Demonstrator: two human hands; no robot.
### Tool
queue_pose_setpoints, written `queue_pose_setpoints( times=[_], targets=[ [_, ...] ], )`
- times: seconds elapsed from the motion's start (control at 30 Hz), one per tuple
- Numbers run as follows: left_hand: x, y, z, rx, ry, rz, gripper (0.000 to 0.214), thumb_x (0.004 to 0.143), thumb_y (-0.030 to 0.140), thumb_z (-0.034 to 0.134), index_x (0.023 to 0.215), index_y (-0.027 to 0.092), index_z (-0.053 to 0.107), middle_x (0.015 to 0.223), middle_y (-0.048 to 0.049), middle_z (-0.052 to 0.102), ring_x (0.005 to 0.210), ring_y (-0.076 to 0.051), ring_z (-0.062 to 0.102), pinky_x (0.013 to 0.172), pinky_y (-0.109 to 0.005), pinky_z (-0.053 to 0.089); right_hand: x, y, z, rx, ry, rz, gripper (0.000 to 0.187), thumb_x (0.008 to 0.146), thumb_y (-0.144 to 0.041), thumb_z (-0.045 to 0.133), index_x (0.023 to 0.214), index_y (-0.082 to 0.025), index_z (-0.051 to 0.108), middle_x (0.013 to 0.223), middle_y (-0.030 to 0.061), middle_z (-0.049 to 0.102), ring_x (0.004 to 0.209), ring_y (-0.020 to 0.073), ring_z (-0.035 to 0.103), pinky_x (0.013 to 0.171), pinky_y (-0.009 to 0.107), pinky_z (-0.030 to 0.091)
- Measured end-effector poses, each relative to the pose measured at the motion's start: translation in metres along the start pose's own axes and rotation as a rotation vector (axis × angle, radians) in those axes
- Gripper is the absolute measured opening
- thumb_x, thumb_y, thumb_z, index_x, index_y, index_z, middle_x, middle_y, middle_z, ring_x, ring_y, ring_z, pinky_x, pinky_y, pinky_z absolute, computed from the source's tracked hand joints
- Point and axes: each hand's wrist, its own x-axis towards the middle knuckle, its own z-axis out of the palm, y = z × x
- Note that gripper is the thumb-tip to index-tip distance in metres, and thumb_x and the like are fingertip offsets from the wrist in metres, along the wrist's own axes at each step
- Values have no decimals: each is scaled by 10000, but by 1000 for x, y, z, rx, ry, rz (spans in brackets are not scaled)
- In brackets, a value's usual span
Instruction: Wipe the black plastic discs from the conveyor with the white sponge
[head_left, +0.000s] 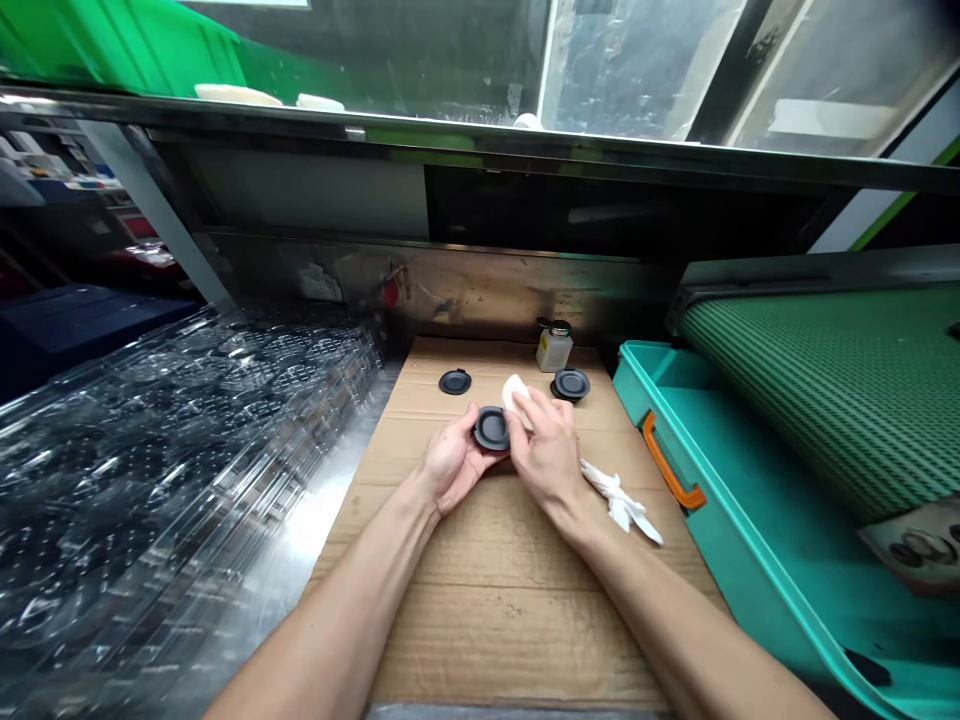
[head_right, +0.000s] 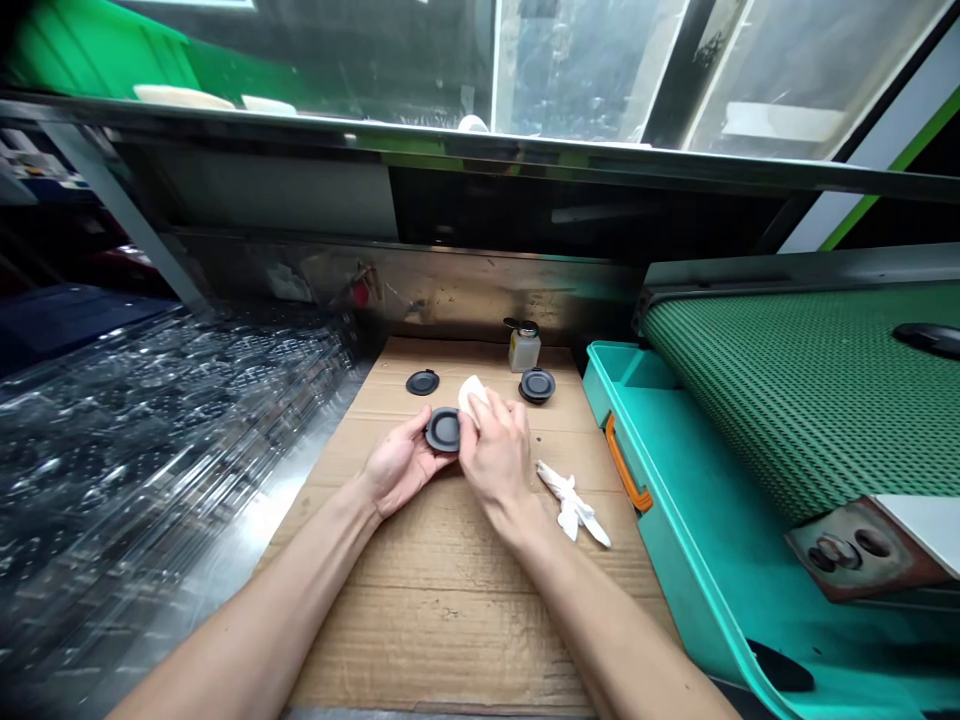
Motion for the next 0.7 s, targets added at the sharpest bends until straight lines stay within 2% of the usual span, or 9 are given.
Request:
queue_pose_setpoints(
  times=[0.07, 0.13, 0.23, 0.37, 0.47, 0.53, 0.7],
  targets=[
    [1, 0, -1, -6, -6, -26, 324, 975, 310, 434, 959, 76, 657, 1016, -153, 707, 916, -212, 669, 895, -397, 545, 4, 5, -4, 83, 54, 16, 377, 921, -285, 519, 1277, -173, 572, 1271, 115, 586, 1155, 259, 495, 1021, 422, 402],
    [3, 1, -2, -26, 8, -23, 356, 979, 351, 417, 924, 95, 658, 976, -133, 711, 878, -204, 668, 875, -396, 550, 3, 5, -9, 161, 35, 24, 478, 875, -293, 577, 1332, -173, 503, 1266, 120, 569, 1165, 250, 508, 1025, 400, 414],
    [5, 3, -5, -39, 36, 1, 405, 990, 383, 366, 963, 106, 661, 1013, -132, 707, 941, -220, 665, 876, -388, 546, -2, 1, -13, 205, -104, 51, 536, 819, -302, 635, 1320, -177, 490, 1225, 126, 558, 1133, 246, 542, 995, 378, 446],
    [3, 5, -4, -27, 30, -6, 423, 992, 381, 348, 983, 95, 660, 1069, -148, 695, 1011, -239, 656, 901, -382, 534, -5, -2, -13, 188, -230, 121, 459, 824, -362, 640, 1239, -209, 519, 1147, 99, 590, 1066, 251, 570, 935, 391, 474],
    [1, 1, 1, -75, -36, -25, 416, 986, 381, 366, 964, 88, 661, 1059, -162, 696, 1024, -254, 656, 937, -394, 518, -6, -6, -11, 221, -220, 138, 273, 905, -370, 536, 1132, -219, 554, 1081, 75, 616, 997, 226, 588, 880, 363, 486],
    [-1, -4, 6, -100, -58, -34, 397, 983, 363, 383, 978, 83, 665, 1048, -164, 701, 1042, -254, 652, 976, -390, 497, -6, -10, -10, 238, -206, 105, 215, 931, -331, 484, 1098, -219, 560, 1062, 72, 618, 986, 216, 591, 880, 348, 482],
    [-6, -20, 16, -59, -40, 3, 370, 987, 317, 395, 1135, 100, 657, 1105, -130, 705, 1127, -233, 621, 1058, -365, 438, -3, -17, -4, 124, -58, 184, 288, 948, -334, 436, 1180, -186, 522, 1116, 126, 589, 1018, 255, 591, 875, 385, 488]
  ],
)
